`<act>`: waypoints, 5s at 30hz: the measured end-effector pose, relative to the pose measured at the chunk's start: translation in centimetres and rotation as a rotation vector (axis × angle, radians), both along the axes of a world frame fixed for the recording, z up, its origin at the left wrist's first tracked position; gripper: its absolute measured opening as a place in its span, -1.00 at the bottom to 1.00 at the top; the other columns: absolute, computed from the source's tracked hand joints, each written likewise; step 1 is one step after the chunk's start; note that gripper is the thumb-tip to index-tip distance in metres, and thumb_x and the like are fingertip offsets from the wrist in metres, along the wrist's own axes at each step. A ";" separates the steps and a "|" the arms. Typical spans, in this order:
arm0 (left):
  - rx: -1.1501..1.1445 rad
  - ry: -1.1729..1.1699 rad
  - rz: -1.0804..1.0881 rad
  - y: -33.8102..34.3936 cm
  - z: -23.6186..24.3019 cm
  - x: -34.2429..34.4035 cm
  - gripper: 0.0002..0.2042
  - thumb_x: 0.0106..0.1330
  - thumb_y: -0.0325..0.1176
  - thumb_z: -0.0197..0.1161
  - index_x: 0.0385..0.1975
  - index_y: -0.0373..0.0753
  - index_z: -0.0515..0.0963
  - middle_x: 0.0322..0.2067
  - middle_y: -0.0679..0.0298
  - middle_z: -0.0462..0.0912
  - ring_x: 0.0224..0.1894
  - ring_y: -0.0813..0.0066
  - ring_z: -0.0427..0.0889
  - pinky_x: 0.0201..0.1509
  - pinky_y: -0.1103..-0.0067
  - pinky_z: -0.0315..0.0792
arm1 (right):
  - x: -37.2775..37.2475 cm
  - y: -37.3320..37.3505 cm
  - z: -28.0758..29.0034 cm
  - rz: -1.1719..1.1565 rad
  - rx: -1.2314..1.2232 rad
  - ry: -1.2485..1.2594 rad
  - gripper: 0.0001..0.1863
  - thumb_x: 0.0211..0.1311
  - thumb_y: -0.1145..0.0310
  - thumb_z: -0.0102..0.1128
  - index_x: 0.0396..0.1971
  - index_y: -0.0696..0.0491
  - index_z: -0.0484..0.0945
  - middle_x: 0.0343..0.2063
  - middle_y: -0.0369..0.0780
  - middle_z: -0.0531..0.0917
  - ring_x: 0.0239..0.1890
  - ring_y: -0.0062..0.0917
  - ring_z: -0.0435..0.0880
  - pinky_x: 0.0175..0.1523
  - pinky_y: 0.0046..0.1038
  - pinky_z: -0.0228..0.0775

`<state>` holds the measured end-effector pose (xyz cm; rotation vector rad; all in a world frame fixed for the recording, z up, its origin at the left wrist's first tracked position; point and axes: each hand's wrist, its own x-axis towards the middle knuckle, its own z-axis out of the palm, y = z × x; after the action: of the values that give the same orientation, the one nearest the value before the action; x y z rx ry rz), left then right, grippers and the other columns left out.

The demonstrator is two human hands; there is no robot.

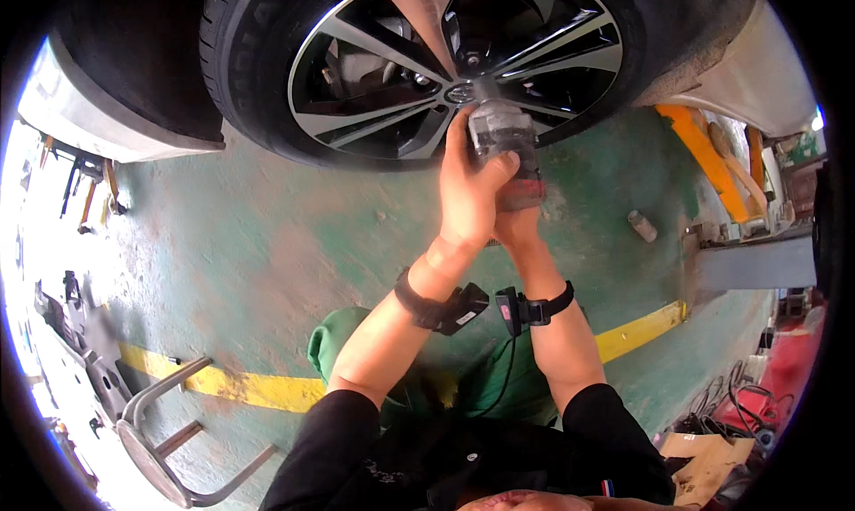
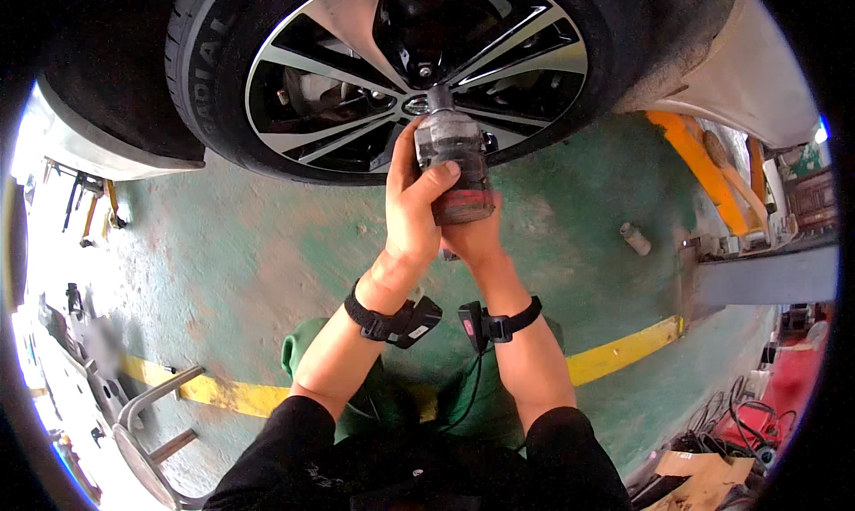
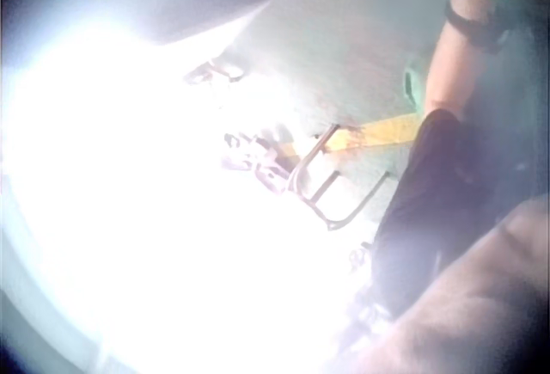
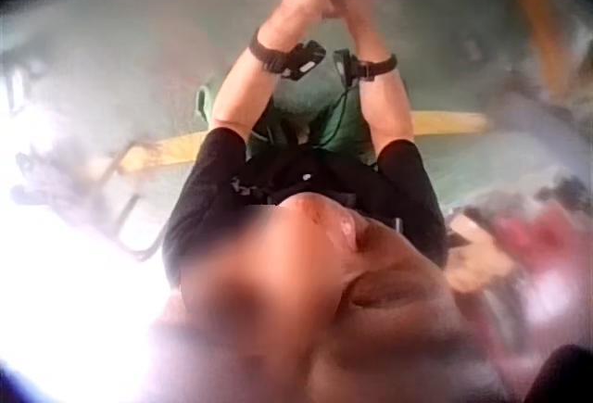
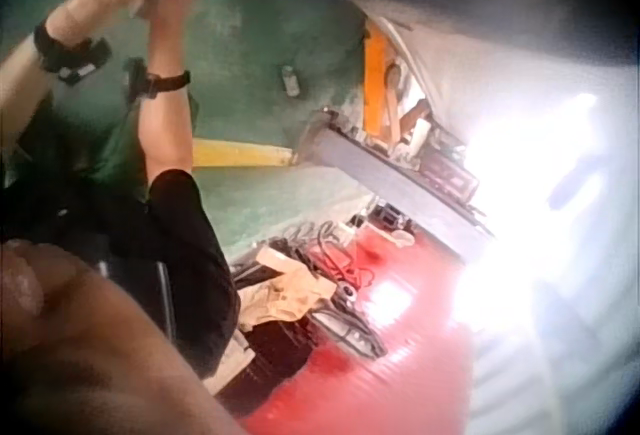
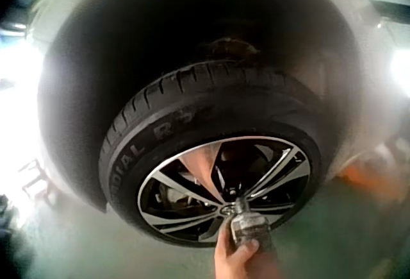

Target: The person uses a power tool to remove a lug nut from a car wheel, then walks to the other side of the car, removes the remaining lug nuts by hand, and pulls the brake rotor towards them.

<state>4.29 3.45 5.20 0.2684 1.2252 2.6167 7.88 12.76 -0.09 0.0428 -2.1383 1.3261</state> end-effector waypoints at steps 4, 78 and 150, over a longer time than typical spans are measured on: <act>0.034 0.046 -0.013 0.0 1.4 -0.5 -0.33 0.17 -0.52 0.20 0.37 -0.36 0.26 0.08 0.15 0.54 0.08 0.34 0.54 0.24 0.45 0.42 | -0.9 0.1 0.8 -0.035 -0.017 0.010 -0.57 -0.02 0.47 0.50 -0.07 0.08 0.63 -0.24 -0.20 0.77 -0.17 -0.60 0.73 -0.05 -0.45 0.57; -0.120 0.148 0.310 1.7 1.4 -1.9 -0.48 0.35 -0.46 0.09 0.34 -0.38 0.33 0.07 0.14 0.56 0.05 0.39 0.55 0.21 0.52 0.41 | -3.6 -0.8 1.7 -0.084 -0.265 -0.096 -0.49 -0.02 0.30 0.55 -0.02 0.10 0.61 -0.21 -0.20 0.77 -0.13 -0.61 0.69 -0.04 -0.47 0.55; -0.200 -0.001 0.332 -3.7 -0.7 -2.7 -0.42 0.27 -0.55 0.15 0.34 -0.43 0.31 0.06 0.12 0.57 0.05 0.36 0.55 0.26 0.49 0.39 | -4.6 -5.4 -1.7 0.032 -0.298 -0.135 -0.44 -0.06 0.35 0.58 0.00 0.12 0.59 -0.21 -0.25 0.76 -0.13 -0.66 0.68 -0.04 -0.50 0.55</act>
<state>1.56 -0.30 4.55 0.0274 1.6408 2.7276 3.27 7.35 -1.81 -0.1376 -2.0314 1.6952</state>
